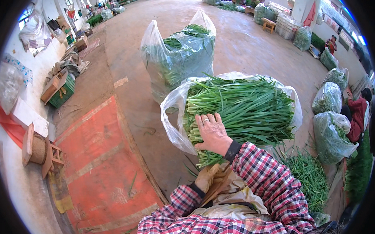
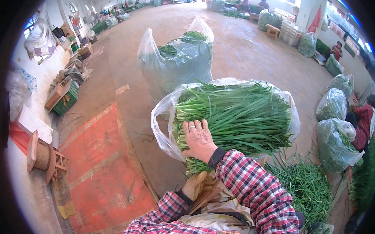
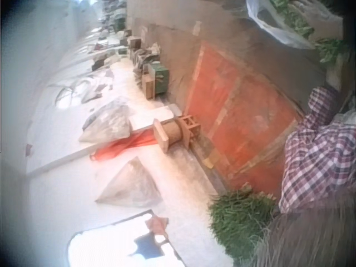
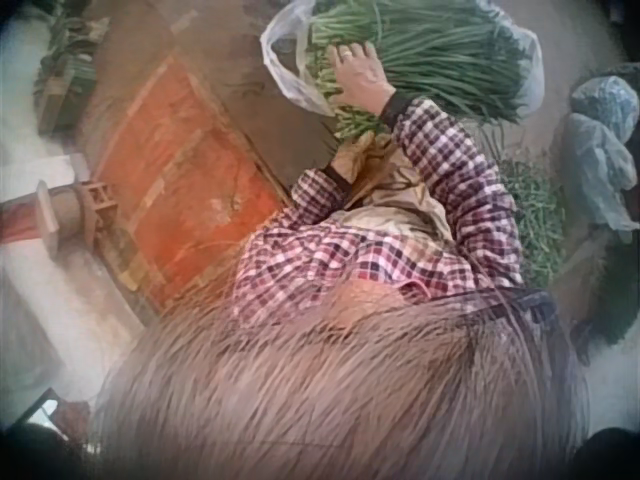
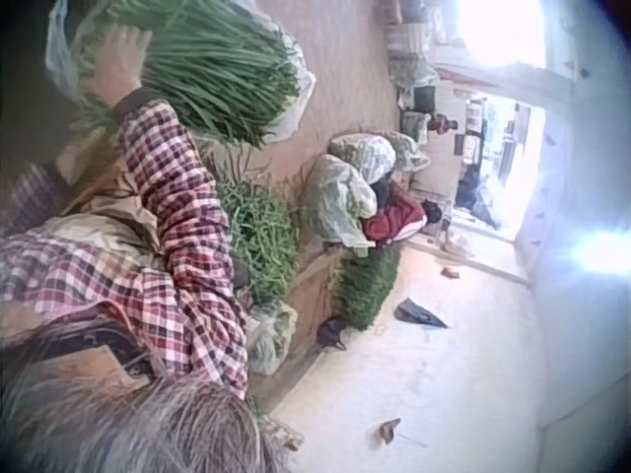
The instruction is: The person processes bundles of green onions by removing outer layers from the bulbs, trimming the tops, and then placing the cleaned bundles onto a central board for further handling.
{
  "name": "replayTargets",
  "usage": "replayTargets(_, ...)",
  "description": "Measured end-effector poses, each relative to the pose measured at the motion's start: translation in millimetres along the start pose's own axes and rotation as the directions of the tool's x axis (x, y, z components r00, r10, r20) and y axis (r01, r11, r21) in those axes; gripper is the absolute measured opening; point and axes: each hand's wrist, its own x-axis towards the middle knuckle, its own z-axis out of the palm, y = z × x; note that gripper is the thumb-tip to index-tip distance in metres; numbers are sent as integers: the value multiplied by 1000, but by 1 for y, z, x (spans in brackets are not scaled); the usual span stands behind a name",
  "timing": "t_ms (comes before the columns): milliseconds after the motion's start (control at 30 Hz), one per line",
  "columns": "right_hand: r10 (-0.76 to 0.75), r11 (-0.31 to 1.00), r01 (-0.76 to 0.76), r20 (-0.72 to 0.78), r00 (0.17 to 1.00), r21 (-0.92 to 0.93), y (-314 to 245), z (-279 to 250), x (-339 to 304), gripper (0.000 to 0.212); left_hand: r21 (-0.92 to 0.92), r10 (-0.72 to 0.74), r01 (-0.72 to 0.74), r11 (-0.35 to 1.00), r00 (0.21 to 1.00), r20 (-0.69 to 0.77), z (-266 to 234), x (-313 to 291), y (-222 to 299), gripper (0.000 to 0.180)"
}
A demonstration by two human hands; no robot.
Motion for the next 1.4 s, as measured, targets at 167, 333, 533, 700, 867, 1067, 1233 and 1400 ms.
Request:
replayTargets(167,-8,1000,8,71,997,5,-5,2,-7,75,-171,65,-53,984,996,64,-9,28,-3,43)
replayTargets(333,-51,991,32,149,988,128,-4,7,-3,68,-397,-36,109,911,982,185,4,29,-12,43)
replayTargets(533,-153,981,105,323,934,163,-2,-2,-4,74,-294,20,7,956,996,89,10,33,-9,43)
replayTargets(700,-282,940,154,438,854,305,8,-23,-8,63,-337,105,-67,939,990,98,12,32,-4,40)
replayTargets(867,-135,941,56,220,966,334,51,-67,-19,46,-67,-4,5,998,1000,18,4,25,-1,45)
replayTargets(1067,294,673,-166,-55,954,721,113,-85,-21,47,743,7,-184,644,972,235,7,-14,28,63)
replayTargets(1233,363,677,-217,-62,930,704,120,-70,-7,63,301,136,-215,929,955,264,76,-55,62,47)
replayTargets(1400,382,722,-223,-109,918,655,117,-72,-14,61,382,767,-725,572,639,63,125,25,84,65)
